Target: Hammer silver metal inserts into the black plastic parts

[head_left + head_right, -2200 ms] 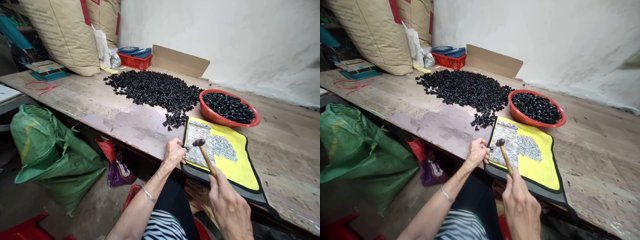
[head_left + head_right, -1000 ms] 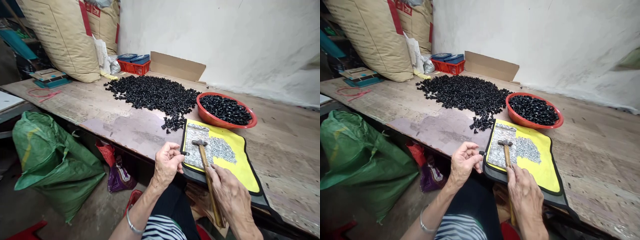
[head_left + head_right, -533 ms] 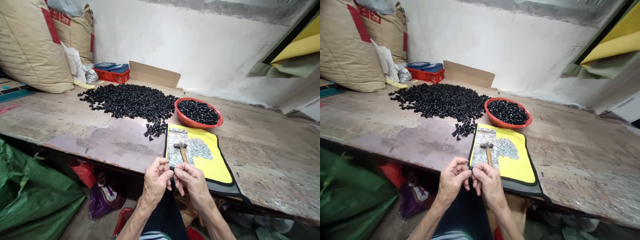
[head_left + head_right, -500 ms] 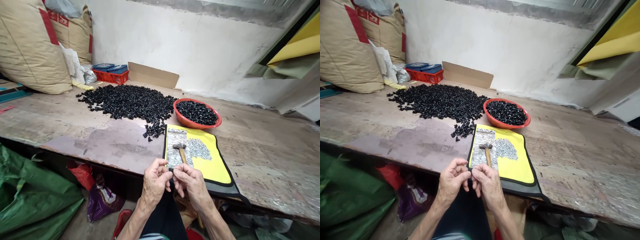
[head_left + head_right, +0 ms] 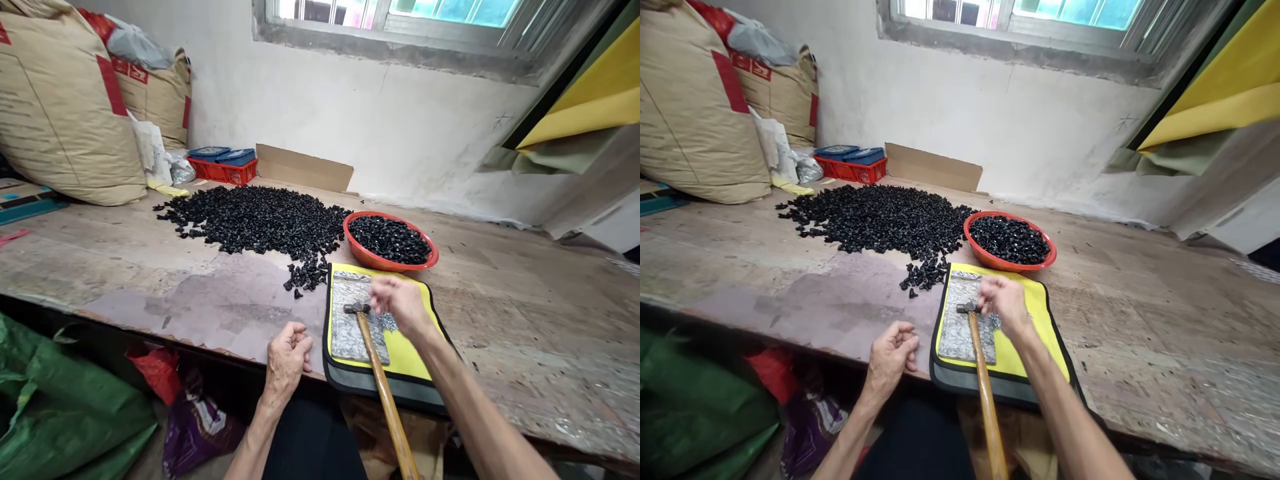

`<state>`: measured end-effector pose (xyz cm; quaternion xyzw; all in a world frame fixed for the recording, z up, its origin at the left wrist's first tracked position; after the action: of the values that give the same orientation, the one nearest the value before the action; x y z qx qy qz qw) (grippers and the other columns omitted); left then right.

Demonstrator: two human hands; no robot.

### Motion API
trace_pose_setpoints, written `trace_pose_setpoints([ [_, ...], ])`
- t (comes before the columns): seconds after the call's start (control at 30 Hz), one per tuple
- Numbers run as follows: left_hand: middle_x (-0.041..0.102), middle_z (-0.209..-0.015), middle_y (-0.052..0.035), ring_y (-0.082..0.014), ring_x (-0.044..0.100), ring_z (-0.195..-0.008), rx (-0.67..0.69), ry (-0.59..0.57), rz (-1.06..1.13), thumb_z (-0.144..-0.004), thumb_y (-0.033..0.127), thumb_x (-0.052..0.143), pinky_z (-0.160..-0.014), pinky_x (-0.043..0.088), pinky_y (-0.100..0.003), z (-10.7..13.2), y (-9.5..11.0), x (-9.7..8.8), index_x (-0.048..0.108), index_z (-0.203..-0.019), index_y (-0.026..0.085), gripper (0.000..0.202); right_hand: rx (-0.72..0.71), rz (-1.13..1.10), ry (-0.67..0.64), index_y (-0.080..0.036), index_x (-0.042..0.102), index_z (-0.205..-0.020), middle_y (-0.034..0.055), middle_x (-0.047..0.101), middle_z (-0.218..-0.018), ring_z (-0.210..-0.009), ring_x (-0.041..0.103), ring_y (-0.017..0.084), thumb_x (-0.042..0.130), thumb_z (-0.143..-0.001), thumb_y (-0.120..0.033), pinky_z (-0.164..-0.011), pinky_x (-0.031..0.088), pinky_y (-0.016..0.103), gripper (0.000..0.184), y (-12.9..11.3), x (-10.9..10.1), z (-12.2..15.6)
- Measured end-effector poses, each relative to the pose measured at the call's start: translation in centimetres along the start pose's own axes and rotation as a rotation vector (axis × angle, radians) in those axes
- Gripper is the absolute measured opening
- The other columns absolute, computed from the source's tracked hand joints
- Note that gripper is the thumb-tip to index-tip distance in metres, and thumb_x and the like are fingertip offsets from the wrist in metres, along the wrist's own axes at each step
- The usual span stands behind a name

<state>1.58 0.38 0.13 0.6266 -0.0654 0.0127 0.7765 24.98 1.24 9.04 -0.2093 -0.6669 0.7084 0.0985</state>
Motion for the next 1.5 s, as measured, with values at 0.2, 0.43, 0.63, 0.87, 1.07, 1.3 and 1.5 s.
trace_pose_setpoints([
  [0.2, 0.048, -0.052, 0.0072, -0.0074, 0.046, -0.037, -0.002, -0.078, -0.074, -0.063, 0.027, 0.06, -0.033, 0.044, -0.019, -0.3, -0.4, 0.3, 0.054, -0.081, 0.015, 0.022, -0.119, 0.428, 0.153, -0.017, 0.064, -0.071, 0.0037, 0.06, -0.06, -0.055, 0.054, 0.017, 0.059, -0.067, -0.032, -0.054, 0.042, 0.03, 0.016, 5.1, -2.4, 4.8],
  [0.43, 0.049, -0.054, 0.0066, -0.007, 0.046, -0.038, 0.008, -0.11, -0.115, -0.066, 0.026, 0.057, -0.033, 0.043, -0.019, -0.5, -0.9, 0.3, 0.053, -0.081, 0.016, 0.018, -0.395, 0.82, 0.213, -0.023, 0.066, -0.08, 0.0027, 0.056, -0.072, -0.059, 0.048, 0.014, 0.052, -0.073, -0.021, -0.053, 0.031, 0.026, 0.016, 6.8, -3.3, 4.3],
  [0.63, 0.047, -0.052, 0.0069, -0.0079, 0.046, -0.04, 0.005, -0.095, -0.124, -0.065, 0.028, 0.058, -0.035, 0.044, -0.02, -0.2, -0.5, 0.3, 0.054, -0.082, 0.015, 0.021, -0.543, 0.937, 0.246, -0.02, 0.058, -0.067, 0.0036, 0.058, -0.068, -0.063, 0.053, 0.014, 0.045, -0.084, -0.025, -0.058, 0.035, 0.025, 0.023, 8.4, -3.4, 4.5],
  [0.87, 0.048, -0.055, 0.0065, -0.0078, 0.047, -0.042, -0.01, -0.066, -0.083, -0.065, 0.027, 0.059, -0.037, 0.047, -0.02, 0.0, -0.8, 0.1, 0.055, -0.081, 0.016, 0.02, -0.647, 0.905, 0.306, -0.019, 0.06, -0.068, 0.0039, 0.063, -0.067, -0.063, 0.058, 0.015, 0.044, -0.085, -0.029, -0.062, 0.042, 0.025, 0.025, 8.3, -4.0, 4.9],
  [1.07, 0.052, -0.057, 0.0054, -0.007, 0.047, -0.038, -0.064, -0.116, -0.05, -0.063, 0.024, 0.059, -0.034, 0.044, -0.02, 0.1, -0.8, 0.1, 0.055, -0.079, 0.015, 0.019, -0.617, 0.773, 0.334, -0.018, 0.063, -0.068, 0.004, 0.068, -0.066, -0.06, 0.062, 0.015, 0.051, -0.079, -0.036, -0.061, 0.046, 0.024, 0.024, 7.7, -4.8, 5.6],
  [1.3, 0.05, -0.051, 0.0044, -0.0084, 0.043, -0.036, 0.01, 0.074, -0.082, -0.057, 0.023, 0.061, -0.031, 0.037, -0.02, -4.0, 1.9, -2.3, 0.059, -0.075, 0.014, 0.02, -0.029, 0.411, 0.403, -0.018, 0.063, -0.066, -0.0004, 0.059, -0.052, -0.043, 0.049, 0.012, 0.063, -0.06, -0.047, -0.043, 0.04, 0.023, 0.029, 9.5, -6.8, 8.0],
  [1.5, 0.061, -0.062, -0.0042, -0.0176, 0.057, -0.058, 0.2, 0.137, -0.712, -0.066, 0.031, 0.063, -0.052, 0.039, -0.025, -8.5, 3.9, -1.2, 0.065, -0.072, 0.018, 0.014, 0.112, 0.29, 0.375, -0.018, 0.064, -0.065, -0.0021, 0.052, -0.05, -0.044, 0.042, 0.011, 0.068, -0.053, -0.046, -0.041, 0.036, 0.023, 0.031, 9.8, -6.3, 8.2],
])
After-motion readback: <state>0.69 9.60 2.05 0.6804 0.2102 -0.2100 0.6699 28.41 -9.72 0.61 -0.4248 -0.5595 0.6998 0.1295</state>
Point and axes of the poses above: each hand's wrist, its own z-axis away from the middle knuckle, its own x-axis out of the palm, y = z × x, the point moved 5 cm from there along -z, towards the middle knuckle
